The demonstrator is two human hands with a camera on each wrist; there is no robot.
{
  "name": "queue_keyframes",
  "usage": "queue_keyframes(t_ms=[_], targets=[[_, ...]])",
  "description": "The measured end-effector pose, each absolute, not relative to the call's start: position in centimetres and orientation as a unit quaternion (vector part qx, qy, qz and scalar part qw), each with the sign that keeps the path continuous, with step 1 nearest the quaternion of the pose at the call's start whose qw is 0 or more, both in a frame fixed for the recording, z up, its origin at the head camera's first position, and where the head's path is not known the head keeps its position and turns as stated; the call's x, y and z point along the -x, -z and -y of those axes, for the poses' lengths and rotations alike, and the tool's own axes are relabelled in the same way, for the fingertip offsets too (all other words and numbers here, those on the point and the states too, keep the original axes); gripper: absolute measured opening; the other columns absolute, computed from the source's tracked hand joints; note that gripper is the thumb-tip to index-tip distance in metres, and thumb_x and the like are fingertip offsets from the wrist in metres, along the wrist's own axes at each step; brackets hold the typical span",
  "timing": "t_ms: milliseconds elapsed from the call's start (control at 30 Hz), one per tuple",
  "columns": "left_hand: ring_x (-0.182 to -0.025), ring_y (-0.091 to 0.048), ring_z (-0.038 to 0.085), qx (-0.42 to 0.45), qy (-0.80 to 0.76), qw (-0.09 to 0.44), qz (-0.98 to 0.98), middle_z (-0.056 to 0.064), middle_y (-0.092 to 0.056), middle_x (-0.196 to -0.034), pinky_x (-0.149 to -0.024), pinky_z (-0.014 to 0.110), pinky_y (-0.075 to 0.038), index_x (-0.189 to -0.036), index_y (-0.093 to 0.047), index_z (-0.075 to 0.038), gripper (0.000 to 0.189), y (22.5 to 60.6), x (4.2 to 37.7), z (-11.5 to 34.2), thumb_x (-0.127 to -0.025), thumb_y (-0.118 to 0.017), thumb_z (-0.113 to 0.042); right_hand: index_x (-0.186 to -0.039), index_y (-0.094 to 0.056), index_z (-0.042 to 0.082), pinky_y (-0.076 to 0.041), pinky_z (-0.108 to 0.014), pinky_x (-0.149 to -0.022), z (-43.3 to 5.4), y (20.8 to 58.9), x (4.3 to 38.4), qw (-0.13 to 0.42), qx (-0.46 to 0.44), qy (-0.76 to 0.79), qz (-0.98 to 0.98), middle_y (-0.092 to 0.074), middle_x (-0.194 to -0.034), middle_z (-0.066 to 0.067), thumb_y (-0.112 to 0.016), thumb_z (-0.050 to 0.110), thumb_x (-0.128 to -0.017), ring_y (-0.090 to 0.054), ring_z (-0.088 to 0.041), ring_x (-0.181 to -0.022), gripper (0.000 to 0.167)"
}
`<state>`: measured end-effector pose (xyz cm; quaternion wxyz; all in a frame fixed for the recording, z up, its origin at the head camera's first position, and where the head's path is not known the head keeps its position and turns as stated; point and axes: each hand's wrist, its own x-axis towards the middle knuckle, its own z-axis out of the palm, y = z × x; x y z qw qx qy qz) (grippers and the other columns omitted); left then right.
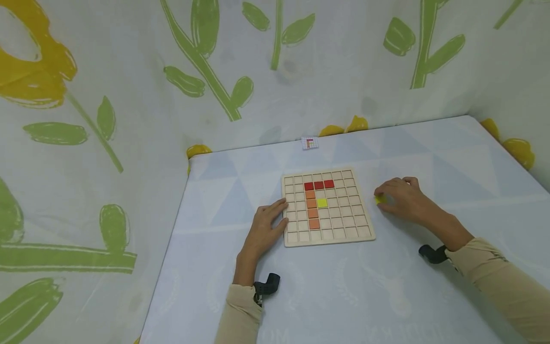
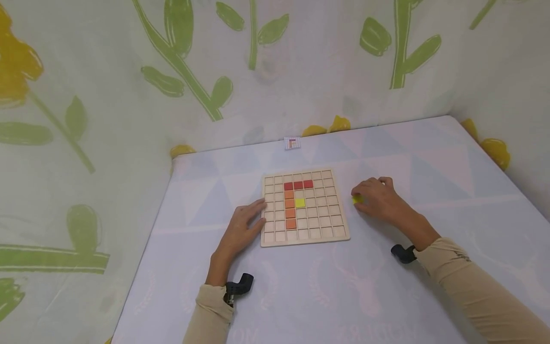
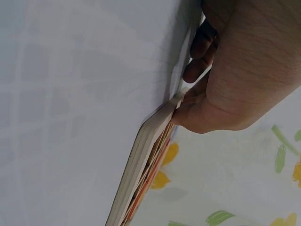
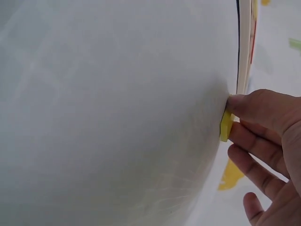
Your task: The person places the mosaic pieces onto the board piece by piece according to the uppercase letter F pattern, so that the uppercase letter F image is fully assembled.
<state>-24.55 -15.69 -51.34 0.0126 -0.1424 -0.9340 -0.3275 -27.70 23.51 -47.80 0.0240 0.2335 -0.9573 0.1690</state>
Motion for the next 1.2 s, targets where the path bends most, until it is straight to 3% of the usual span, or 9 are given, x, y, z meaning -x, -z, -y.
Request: queue_keyframes(t_ms=[400,1200], targets=[[-0.125,-0.047,0.020,0.150,0.328,0.019,0.933,-0.010,-0.046,-0.152,-0.103,0.043,-0.041,-0.144,-0.056,-0.015,0.047,51.1,24.5,15.8,-0.099,-0.061,-0.027,-0.103,-0.072,0.007,-0.028,-0.064,-0.096,-21.6,46.6,28.3,0.038,-0.266,-0.182,0.946,-0.071,-0.109,-0.012,-0.079,0.007,-0.083,-0.059,-0.034,-0.108,0.021],[-0.126,-0.046,0.018,0.148,0.336,0.017,0.930,-0.014,-0.045,-0.152,-0.103,0.042,-0.041,-0.144,-0.056,-0.018,0.047,51.3,24.5,15.9,-0.099,-0.062,-0.028,-0.103,-0.074,0.008,-0.030,-0.060,-0.100,-16.2,46.1,29.3,0.023,-0.304,-0.187,0.934,-0.071,-0.109,-0.009,-0.081,0.012,-0.084,-0.060,-0.030,-0.110,0.021]])
